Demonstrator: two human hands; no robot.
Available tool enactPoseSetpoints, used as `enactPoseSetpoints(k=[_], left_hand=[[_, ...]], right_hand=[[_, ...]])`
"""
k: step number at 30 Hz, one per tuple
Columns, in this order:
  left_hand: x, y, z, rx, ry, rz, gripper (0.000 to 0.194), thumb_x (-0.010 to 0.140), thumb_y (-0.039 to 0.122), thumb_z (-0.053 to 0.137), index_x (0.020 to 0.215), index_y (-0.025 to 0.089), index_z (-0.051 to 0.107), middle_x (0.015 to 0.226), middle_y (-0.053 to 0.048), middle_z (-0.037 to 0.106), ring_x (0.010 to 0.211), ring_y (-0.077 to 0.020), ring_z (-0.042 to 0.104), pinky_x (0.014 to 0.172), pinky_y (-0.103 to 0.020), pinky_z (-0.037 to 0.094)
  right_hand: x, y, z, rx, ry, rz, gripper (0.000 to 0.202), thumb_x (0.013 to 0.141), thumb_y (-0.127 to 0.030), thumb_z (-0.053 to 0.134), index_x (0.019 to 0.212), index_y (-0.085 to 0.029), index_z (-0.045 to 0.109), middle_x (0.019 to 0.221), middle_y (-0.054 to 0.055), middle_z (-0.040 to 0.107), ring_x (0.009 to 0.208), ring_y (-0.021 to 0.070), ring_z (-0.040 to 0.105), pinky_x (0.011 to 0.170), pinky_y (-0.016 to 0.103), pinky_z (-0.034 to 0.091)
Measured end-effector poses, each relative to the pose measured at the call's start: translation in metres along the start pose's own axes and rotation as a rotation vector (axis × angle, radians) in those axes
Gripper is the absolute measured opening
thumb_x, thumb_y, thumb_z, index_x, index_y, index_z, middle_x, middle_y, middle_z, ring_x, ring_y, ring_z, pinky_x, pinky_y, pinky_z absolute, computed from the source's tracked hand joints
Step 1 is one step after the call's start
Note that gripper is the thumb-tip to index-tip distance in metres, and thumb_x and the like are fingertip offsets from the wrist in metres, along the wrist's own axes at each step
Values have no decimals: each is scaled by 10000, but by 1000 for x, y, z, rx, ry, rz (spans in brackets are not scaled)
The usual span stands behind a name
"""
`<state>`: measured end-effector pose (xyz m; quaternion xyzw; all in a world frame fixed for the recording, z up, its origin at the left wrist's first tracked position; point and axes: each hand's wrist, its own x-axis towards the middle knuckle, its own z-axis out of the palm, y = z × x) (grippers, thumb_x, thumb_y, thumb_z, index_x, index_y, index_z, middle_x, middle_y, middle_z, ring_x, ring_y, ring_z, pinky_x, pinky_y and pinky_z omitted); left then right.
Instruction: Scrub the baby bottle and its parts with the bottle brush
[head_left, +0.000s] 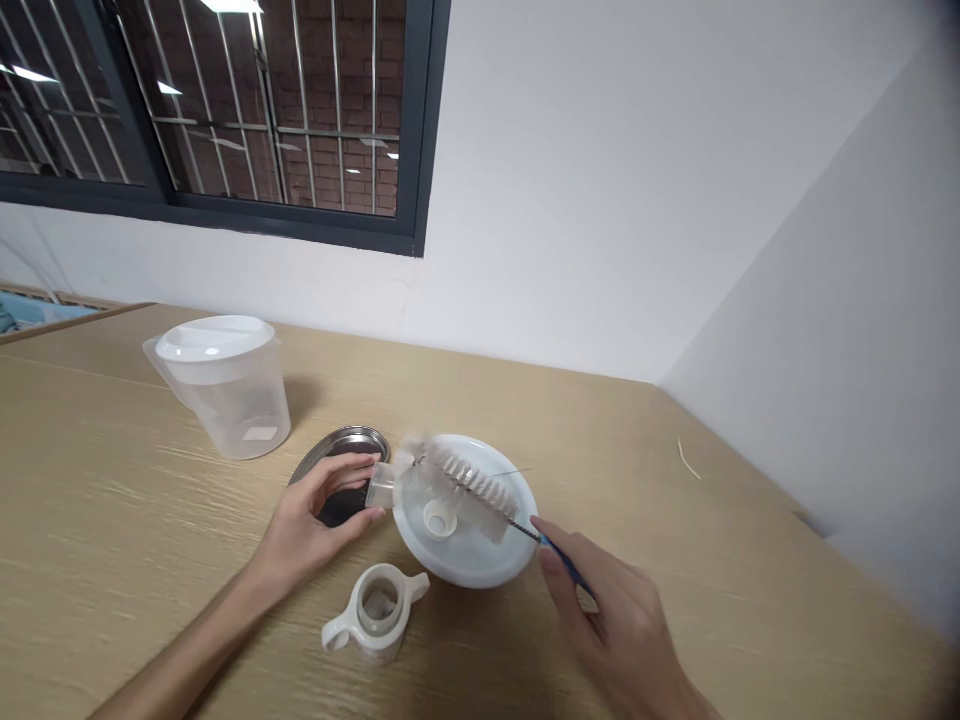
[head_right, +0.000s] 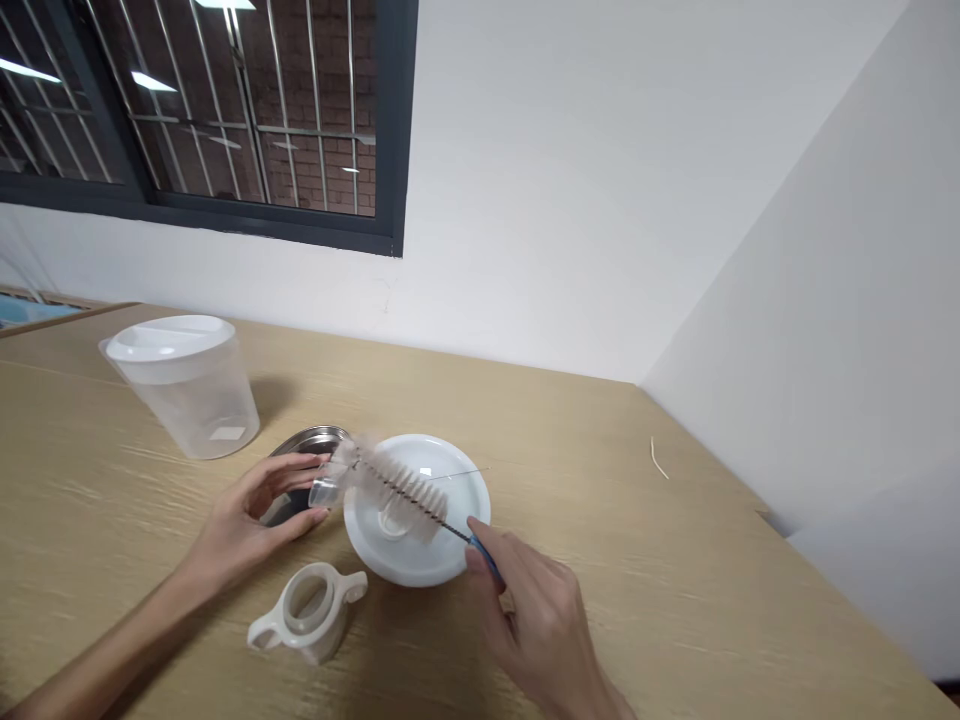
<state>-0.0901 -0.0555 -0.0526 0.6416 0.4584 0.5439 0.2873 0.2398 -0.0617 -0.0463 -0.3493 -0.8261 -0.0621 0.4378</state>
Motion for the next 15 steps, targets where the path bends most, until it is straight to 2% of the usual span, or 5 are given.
enactPoseSetpoints(k=[5,11,15], left_hand=[[-2,-4,0,0,-24,38,460,811,238,782,1237,249,610,1303,-87,683,1188,-274,673,1077,-471,540],[-4,-8,0,38,-46,105,509,820,201,773,1280,282,571,1295,-65,679,1194,-251,668,1069,-449,548],[-3,-10,-1,126,-54,188,502,842,173,743,1296,295,568,1292,-61,655,1192,-233,658,1046,-421,562]], right_hand=[[1,-1,3,-6,-48,-15,282,958,-153,541,1230,-152,617,742,21,701,532,104,615,511,213,479],[1,2,2,-72,-33,51,224,978,-208,533,1152,-133,652,783,46,719,529,107,612,489,220,464],[0,1,0,-10,-39,59,229,974,-176,529,1175,-129,630,777,34,699,537,97,595,494,211,455]])
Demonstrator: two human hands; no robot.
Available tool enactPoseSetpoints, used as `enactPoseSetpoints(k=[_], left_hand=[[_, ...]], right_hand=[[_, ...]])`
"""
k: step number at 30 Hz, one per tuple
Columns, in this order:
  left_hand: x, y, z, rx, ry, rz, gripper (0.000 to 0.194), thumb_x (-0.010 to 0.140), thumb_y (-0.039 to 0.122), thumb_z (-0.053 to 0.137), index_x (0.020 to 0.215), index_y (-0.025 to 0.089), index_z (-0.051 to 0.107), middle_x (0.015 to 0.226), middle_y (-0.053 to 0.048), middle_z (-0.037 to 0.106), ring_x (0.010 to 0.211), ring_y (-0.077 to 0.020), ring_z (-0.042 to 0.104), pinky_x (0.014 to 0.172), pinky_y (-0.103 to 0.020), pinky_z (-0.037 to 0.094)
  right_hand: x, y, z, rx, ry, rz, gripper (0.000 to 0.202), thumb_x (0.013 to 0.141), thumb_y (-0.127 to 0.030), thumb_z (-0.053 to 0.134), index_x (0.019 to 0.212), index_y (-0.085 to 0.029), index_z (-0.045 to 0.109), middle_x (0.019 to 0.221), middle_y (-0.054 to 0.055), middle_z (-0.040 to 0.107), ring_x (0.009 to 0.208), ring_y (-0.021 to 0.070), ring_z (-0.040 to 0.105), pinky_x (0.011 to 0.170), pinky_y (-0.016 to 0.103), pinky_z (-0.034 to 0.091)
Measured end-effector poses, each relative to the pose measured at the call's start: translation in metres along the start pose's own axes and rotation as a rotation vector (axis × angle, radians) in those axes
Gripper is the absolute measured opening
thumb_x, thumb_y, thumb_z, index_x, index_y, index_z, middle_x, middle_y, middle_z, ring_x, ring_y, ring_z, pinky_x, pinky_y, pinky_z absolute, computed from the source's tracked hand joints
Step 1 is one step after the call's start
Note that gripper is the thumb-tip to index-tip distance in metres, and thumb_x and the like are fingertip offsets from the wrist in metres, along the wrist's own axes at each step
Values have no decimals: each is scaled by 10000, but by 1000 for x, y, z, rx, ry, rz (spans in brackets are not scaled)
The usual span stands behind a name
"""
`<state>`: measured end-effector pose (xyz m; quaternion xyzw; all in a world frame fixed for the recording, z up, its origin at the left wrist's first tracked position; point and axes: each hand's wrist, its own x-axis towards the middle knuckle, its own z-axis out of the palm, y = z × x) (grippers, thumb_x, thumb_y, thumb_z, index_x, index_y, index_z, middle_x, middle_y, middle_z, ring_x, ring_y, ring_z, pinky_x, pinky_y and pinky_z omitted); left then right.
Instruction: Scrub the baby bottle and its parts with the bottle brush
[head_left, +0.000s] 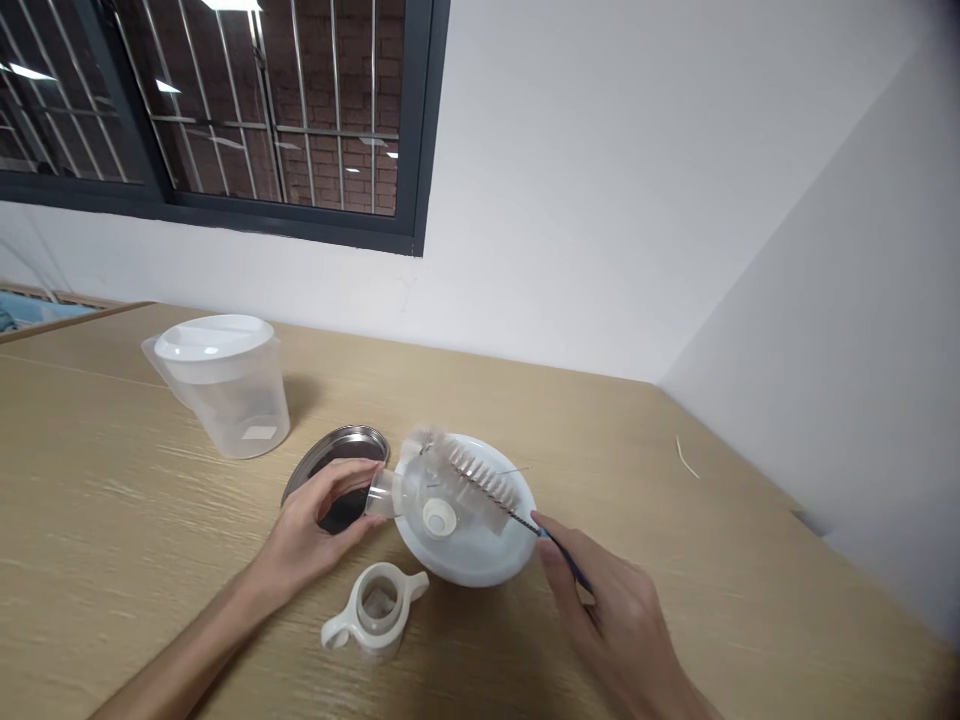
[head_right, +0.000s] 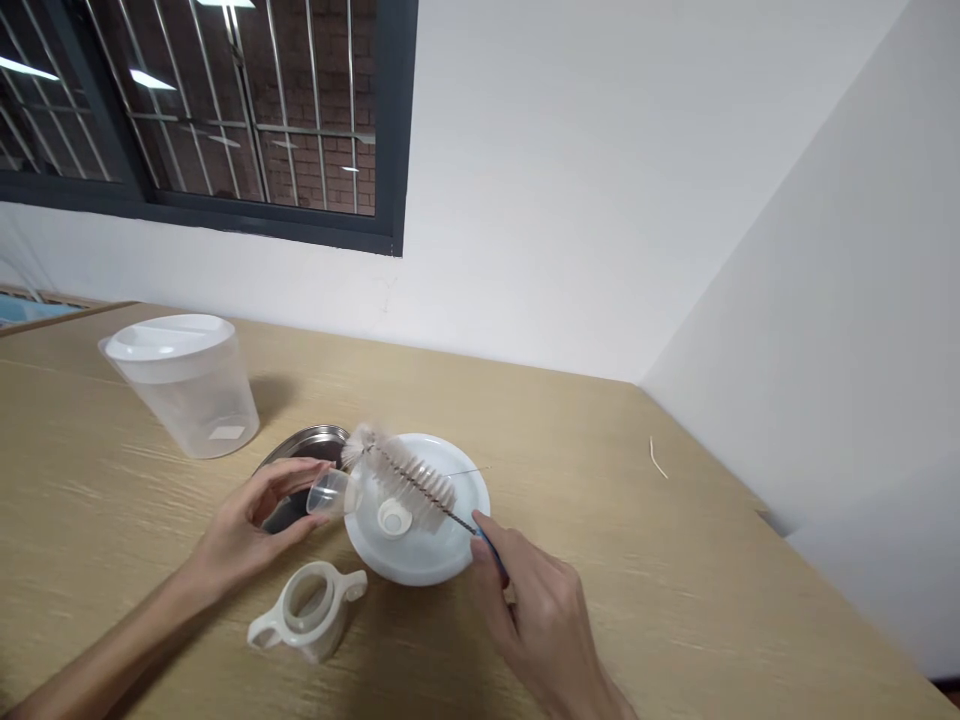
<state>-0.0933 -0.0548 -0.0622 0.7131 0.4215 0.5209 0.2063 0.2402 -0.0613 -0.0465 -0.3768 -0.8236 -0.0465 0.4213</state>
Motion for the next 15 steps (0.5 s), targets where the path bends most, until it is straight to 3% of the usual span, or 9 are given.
enactPoseSetpoints(k=[4,11,15], left_hand=[[1,0,-1,81,42,106,464,841,139,733,1256,290,592,1247,-61,659,1190,-225,644,1019,-398,565],[7,9,-5,181,62,231,423,832,72,707,1205,241,602,1197,-91,658,1132,-236,671,981,-396,554],[8,14,-7,262,86,276,398,825,62,708,1175,237,636,1172,-86,655,1093,-221,675,966,-375,547]], right_hand=[[1,-1,1,14,-31,-78,273,965,-145,540,1228,-142,613,713,-4,657,512,91,561,500,221,437],[1,2,1,-25,27,-16,221,974,-167,530,1169,-128,629,735,19,675,500,87,559,464,214,421],[1,-1,0,39,5,-74,271,960,-130,536,1222,-137,605,724,3,658,496,83,541,486,218,430]])
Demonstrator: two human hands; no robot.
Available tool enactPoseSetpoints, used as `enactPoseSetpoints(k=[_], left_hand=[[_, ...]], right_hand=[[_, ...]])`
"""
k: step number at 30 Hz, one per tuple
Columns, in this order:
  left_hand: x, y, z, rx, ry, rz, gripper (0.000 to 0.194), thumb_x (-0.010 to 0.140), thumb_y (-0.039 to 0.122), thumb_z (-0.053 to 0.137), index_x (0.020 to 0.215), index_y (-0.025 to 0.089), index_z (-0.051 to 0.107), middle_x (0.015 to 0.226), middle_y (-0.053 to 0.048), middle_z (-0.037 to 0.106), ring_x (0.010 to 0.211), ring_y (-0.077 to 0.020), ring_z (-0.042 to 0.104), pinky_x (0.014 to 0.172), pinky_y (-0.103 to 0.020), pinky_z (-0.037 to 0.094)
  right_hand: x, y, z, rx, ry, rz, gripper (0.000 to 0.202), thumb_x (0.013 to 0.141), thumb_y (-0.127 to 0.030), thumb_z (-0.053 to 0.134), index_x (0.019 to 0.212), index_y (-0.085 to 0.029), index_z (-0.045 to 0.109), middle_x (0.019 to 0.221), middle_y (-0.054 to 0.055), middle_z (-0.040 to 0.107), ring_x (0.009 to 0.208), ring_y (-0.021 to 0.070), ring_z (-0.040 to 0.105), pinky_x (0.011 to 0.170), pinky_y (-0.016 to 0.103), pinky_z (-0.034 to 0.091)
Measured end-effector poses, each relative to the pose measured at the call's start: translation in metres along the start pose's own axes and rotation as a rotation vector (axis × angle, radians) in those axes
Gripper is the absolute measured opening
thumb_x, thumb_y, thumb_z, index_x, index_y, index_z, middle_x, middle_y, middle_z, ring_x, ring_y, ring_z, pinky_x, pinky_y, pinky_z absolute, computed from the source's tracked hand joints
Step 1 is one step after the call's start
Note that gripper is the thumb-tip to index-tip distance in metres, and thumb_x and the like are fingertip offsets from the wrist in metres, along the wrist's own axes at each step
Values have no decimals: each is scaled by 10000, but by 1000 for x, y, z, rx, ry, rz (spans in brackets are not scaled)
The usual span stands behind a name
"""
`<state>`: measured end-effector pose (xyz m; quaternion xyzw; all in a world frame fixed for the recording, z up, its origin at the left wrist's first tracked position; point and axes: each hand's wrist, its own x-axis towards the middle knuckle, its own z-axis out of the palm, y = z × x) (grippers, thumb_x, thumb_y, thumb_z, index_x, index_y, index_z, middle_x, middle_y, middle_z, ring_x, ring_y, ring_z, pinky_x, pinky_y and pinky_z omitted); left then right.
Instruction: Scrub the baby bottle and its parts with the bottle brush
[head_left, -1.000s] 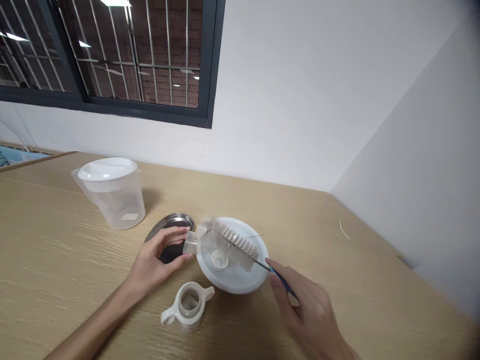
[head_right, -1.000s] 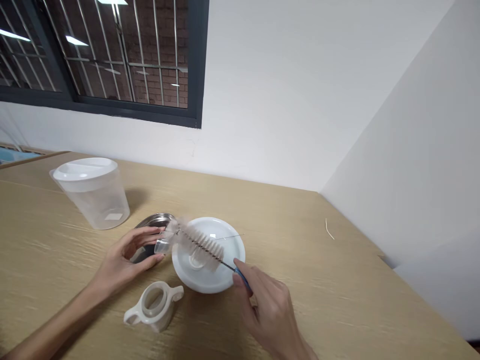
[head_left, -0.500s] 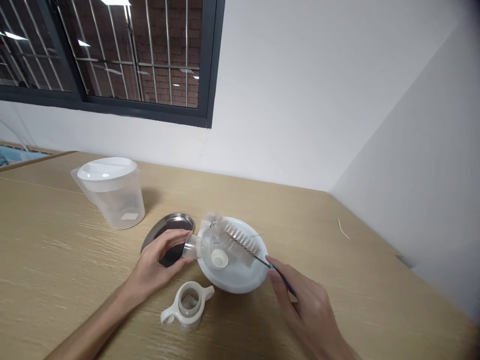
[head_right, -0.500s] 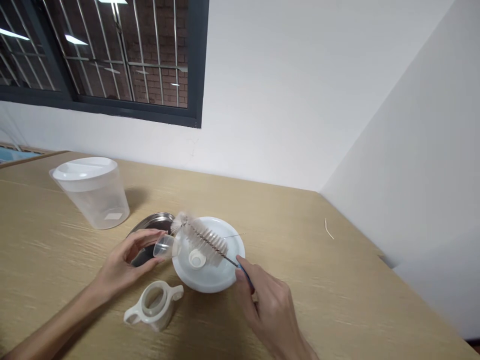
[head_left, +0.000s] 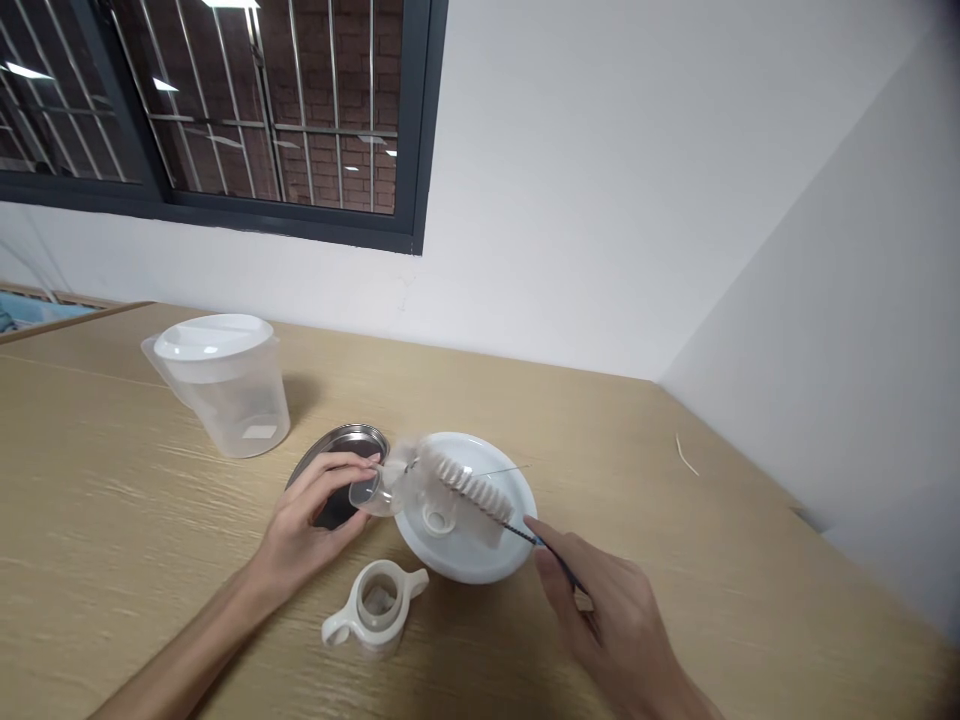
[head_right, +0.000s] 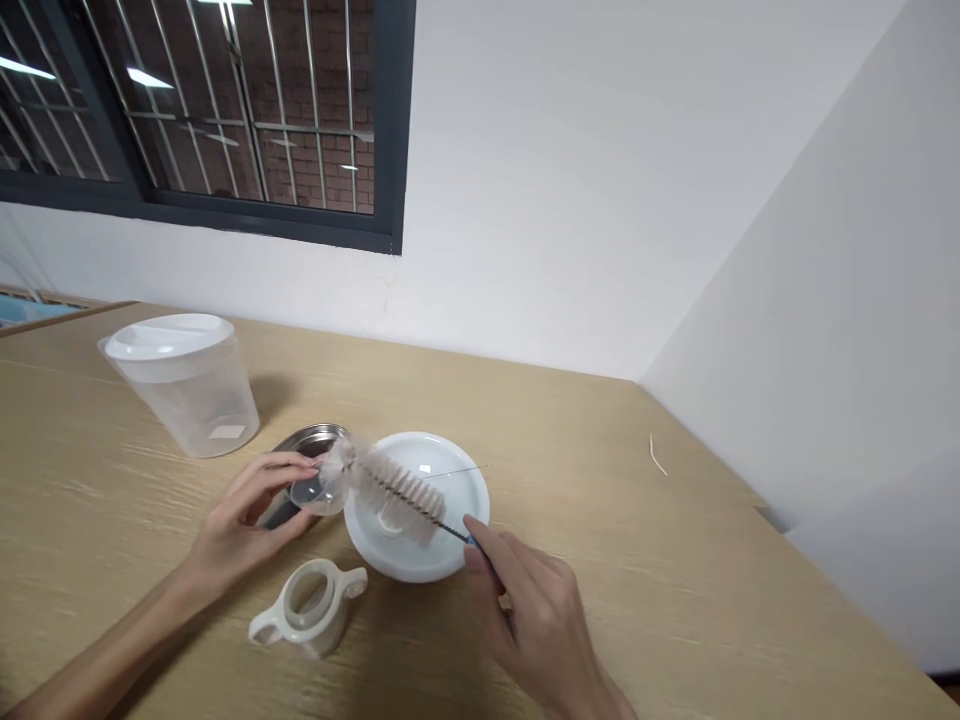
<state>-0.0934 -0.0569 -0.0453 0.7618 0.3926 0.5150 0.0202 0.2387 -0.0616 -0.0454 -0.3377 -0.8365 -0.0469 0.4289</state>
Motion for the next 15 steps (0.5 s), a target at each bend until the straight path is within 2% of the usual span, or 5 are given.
enactPoseSetpoints(k=[3,9,15], left_hand=[[-2,-3,1,-22,-1,-51,388,824,100,730,1179,236,648,1193,-88,661,1110,-231,671,972,-384,544],[-4,-6,1,3,41,-226,419,768,252,821,1160,242,672,1183,-72,718,1123,-256,665,1026,-440,508],[0,1,-2,18,25,-310,394,762,333,822,1128,252,699,1156,-54,747,1085,-256,686,999,-436,526]], right_hand=[[0,1,0,-31,-15,-1,270,958,-136,545,1220,-142,611,707,-3,653,487,86,536,473,220,421],[-1,0,-1,-34,55,84,239,978,-170,517,1192,-141,620,763,23,689,525,94,589,483,209,459],[0,-4,5,4,11,10,292,969,-134,522,1252,-148,591,747,16,676,527,100,580,489,217,458]])
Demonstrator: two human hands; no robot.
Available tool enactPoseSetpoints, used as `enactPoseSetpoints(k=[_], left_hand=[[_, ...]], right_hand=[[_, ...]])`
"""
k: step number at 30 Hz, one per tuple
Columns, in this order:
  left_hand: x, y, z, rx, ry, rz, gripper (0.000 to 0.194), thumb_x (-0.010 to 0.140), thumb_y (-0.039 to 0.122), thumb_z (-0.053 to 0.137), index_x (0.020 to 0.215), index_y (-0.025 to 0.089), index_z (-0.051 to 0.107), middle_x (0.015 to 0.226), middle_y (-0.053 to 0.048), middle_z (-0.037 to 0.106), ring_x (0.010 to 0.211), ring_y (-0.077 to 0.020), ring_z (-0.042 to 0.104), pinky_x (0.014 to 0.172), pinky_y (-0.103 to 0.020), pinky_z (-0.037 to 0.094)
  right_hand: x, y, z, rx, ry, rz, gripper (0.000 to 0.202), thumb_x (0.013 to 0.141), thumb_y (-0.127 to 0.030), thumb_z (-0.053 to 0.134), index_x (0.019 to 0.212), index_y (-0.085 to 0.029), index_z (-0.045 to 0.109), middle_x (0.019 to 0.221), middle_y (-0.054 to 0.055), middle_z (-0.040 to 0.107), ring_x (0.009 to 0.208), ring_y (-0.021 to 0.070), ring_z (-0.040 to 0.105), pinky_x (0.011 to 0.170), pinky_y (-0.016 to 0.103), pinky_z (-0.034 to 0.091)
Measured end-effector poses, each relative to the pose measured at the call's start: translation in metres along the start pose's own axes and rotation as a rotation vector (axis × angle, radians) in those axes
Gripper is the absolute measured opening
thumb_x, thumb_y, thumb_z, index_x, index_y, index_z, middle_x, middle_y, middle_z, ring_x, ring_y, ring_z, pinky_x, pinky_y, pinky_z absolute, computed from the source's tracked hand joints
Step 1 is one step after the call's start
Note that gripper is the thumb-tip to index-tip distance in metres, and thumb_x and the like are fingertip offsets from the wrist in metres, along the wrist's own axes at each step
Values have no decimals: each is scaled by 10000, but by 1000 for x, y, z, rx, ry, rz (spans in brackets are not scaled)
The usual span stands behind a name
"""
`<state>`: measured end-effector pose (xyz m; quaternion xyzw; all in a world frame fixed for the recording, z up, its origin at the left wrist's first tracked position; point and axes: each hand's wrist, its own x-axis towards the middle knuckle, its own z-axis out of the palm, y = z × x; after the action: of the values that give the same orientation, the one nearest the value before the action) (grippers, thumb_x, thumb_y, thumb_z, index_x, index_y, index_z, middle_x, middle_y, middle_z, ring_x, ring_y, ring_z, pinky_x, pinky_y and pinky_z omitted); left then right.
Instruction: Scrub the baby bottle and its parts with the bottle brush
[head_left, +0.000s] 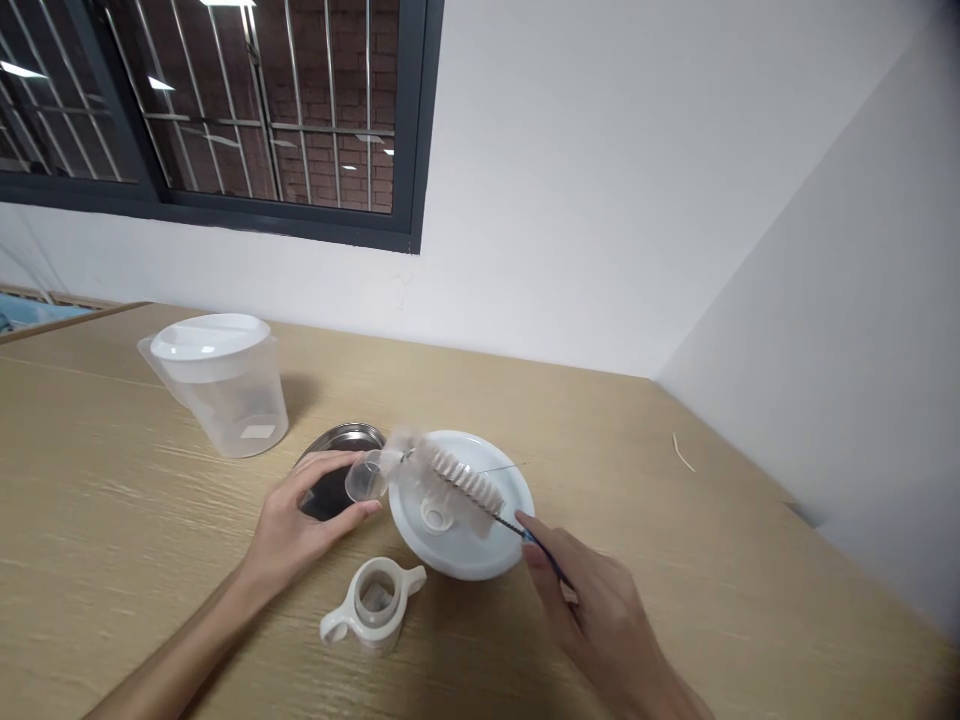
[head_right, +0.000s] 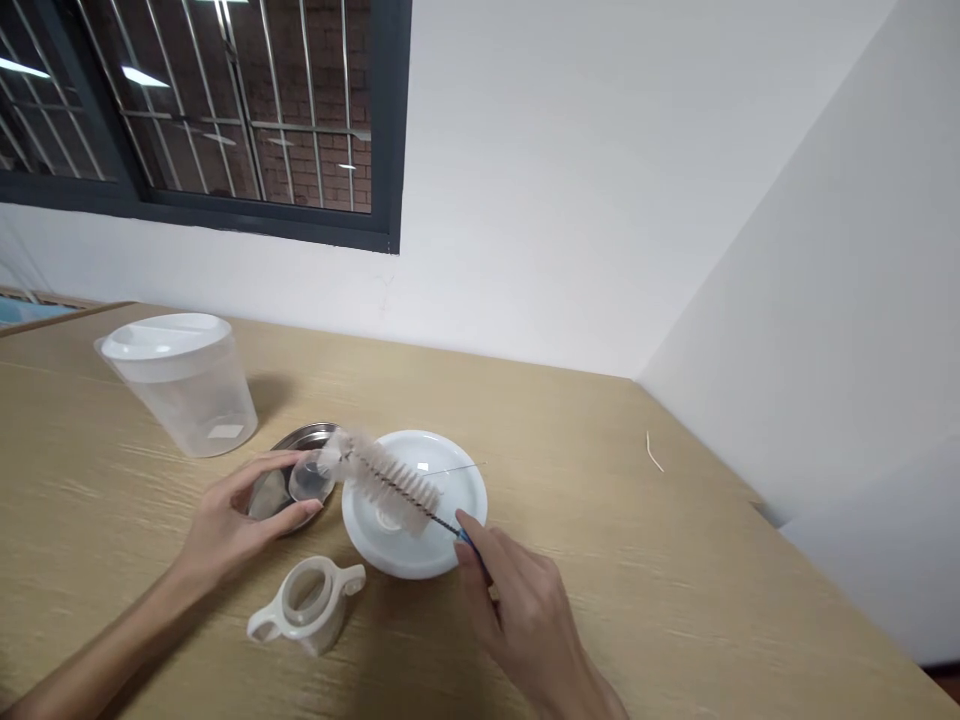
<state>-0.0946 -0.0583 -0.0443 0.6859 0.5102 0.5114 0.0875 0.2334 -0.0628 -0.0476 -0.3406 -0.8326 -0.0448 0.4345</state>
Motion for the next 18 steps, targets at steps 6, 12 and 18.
enactPoseSetpoints(k=[6,12,18], left_hand=[[0,2,0,11,-11,7,396,761,343,823,1126,252,701,1152,-52,748,1075,-251,685,991,-428,529],[1,0,0,1,-28,37,403,764,327,824,1140,256,700,1154,-59,742,1095,-265,670,1009,-448,504],[1,0,1,-71,-69,-94,427,783,341,802,1183,256,679,1225,-86,713,1171,-300,636,1065,-514,456]], right_hand=[[-1,4,0,-18,39,63,264,977,-156,520,1228,-153,601,795,27,694,555,98,607,494,202,470],[-2,-2,2,-5,-4,-36,379,945,-102,553,1322,-138,560,688,-15,601,505,94,525,486,224,420],[1,1,-4,-48,61,-5,325,939,-113,567,1261,-152,586,729,-1,648,541,96,581,504,212,444]])
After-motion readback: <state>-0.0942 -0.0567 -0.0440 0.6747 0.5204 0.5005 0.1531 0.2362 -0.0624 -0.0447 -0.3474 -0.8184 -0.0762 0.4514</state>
